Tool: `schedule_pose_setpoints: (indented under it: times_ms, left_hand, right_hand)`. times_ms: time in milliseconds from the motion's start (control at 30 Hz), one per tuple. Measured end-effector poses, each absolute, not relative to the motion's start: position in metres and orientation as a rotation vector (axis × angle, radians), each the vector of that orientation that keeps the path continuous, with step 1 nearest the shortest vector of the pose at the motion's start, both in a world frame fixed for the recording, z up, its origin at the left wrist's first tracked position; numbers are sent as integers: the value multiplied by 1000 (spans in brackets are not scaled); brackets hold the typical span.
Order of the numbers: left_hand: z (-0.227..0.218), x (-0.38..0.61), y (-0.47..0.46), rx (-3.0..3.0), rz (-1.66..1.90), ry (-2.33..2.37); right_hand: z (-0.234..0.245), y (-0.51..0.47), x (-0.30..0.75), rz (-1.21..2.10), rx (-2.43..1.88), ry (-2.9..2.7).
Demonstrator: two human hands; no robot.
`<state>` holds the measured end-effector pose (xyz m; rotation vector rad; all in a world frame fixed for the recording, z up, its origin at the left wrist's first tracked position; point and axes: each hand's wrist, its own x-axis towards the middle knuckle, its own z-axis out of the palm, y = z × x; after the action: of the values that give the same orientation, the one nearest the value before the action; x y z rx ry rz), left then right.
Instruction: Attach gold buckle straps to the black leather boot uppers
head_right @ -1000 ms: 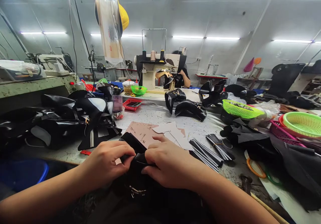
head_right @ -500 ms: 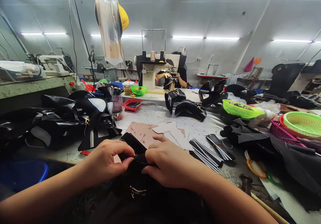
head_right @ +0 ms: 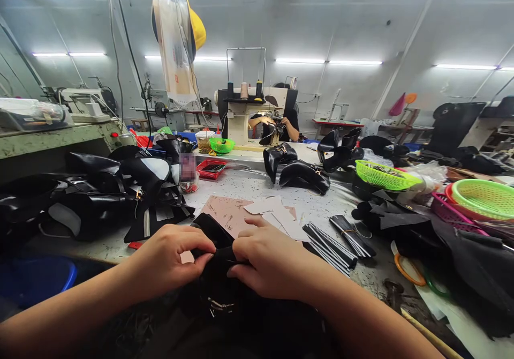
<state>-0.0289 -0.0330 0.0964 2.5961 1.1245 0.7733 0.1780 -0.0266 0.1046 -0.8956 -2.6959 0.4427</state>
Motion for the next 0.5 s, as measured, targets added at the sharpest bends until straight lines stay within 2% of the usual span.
schedule_pose_setpoints:
  times_ms: [100, 200, 400, 500]
  left_hand:
    - [92, -26, -35, 2859, 912, 1075]
    - [91, -24, -36, 2958, 907, 1057]
    - [92, -30, -31, 2620, 903, 1164]
    - [92, -33, -25, 2520, 684, 1166]
  right_hand:
    - [105, -25, 177, 433, -888, -2694]
    - [105, -25, 176, 431, -881, -2695]
    - [103, -25, 179, 414, -883, -2683]
    - [100, -22, 181, 392, -883, -2657]
